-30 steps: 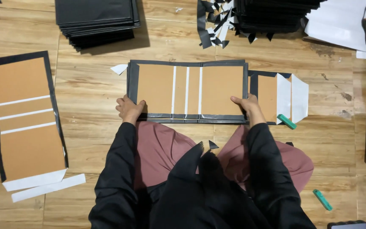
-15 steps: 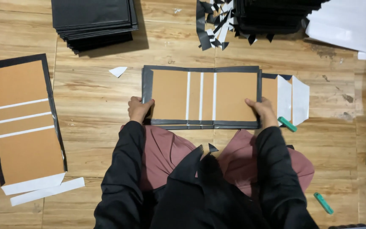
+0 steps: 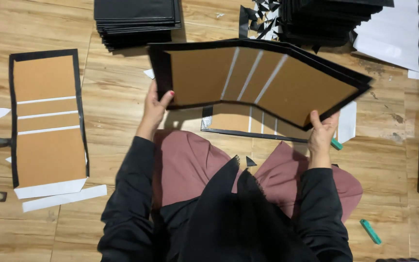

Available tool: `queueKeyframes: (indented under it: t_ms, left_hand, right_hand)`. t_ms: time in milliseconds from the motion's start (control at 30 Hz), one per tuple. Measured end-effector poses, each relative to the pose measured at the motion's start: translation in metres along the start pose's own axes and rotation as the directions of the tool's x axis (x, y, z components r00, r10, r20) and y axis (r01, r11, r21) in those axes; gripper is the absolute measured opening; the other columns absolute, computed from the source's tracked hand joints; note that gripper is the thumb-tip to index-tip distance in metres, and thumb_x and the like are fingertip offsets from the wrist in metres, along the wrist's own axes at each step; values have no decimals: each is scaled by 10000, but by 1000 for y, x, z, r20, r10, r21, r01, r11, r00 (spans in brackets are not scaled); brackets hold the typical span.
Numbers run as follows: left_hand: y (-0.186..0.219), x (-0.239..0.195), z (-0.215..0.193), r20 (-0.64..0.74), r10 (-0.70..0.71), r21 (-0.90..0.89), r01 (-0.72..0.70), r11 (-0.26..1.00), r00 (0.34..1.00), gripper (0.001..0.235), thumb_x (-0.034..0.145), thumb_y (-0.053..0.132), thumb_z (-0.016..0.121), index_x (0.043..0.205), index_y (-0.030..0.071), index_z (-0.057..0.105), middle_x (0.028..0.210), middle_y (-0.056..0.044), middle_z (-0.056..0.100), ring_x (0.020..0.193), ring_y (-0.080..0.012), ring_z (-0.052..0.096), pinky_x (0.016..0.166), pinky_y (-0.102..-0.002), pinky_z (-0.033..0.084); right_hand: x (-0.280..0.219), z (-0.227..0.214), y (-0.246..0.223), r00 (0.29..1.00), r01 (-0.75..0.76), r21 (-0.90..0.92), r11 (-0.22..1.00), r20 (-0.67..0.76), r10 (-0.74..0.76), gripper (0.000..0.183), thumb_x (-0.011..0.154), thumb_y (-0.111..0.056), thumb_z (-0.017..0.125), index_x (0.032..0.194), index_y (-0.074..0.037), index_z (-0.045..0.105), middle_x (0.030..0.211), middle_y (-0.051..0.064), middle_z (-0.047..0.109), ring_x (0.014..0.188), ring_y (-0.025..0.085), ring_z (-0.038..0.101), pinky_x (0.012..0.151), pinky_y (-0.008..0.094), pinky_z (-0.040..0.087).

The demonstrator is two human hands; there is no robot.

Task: Using a small hand tool to press and flatten the folded edges of cardboard covers to ensure a crisp finish.

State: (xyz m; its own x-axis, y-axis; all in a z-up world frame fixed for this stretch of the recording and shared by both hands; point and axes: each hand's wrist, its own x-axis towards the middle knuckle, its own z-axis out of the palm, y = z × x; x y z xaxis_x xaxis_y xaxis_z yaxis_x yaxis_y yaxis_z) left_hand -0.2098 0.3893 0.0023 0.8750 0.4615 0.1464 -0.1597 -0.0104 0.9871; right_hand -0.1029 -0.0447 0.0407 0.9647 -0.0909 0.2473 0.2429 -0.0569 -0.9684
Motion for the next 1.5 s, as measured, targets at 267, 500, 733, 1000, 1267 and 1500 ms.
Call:
queueKeyframes:
  t_ms: [267,500,733,1000,1267,1500]
  left_hand:
    - [-19,-30,-38,-75,14,26,-12,1000,997,779,709,-96,685,1283,99,196,1349,-178,255,1269,-382,256,1045,-499,296]
    - [1,-58,-25,-393,-185,160,265,951,901,899,770,215,772,1357,81,104,1373,-225,69,1264,-485,194,937,-528,456]
    - [169,-76,84,36,-672,-664,520,537,740,1210,648,542,660,1357,84,-207,1385,-281,-156,1239,-570,72,899,-718,158]
    - [82,-99,76,-78,-747,-648,536,541,660,320,610,-14,505,914,79,538,747,-51,596,652,-178,595,467,-328,490]
    - [86,-97,75,195,-536,-759,473,447,821,282,688,-42,601,960,11,547,857,-161,580,744,-297,633,636,-506,546]
    - [107,-53,53,195,-548,-731,493,471,813,300,681,-20,608,967,3,521,807,-146,566,718,-252,622,631,-441,558]
  right_hand:
    - [-51,-19,85,976,-215,-116,970,-57,210,461,691,-109,807,996,-34,469,881,95,477,826,197,481,769,321,400]
    - [-94,8,81,977,-211,-111,971,-30,209,486,647,-32,802,1082,-3,587,965,135,621,891,156,572,846,331,456]
    - [-159,26,-44,983,146,-296,944,153,-104,189,674,36,667,845,-36,628,810,157,603,829,261,596,784,362,451]
    - [-198,-14,-63,795,341,-398,852,605,-36,334,758,-246,591,1059,-147,487,1226,127,416,1207,290,374,1019,428,274]
    - [-172,48,-12,635,-762,481,433,429,642,329,810,-245,546,1137,-207,526,1238,-40,496,1197,209,422,941,486,343]
    - [-107,75,31,706,339,-215,916,702,-97,428,823,51,475,1241,76,393,1279,323,377,1205,442,342,947,538,326]
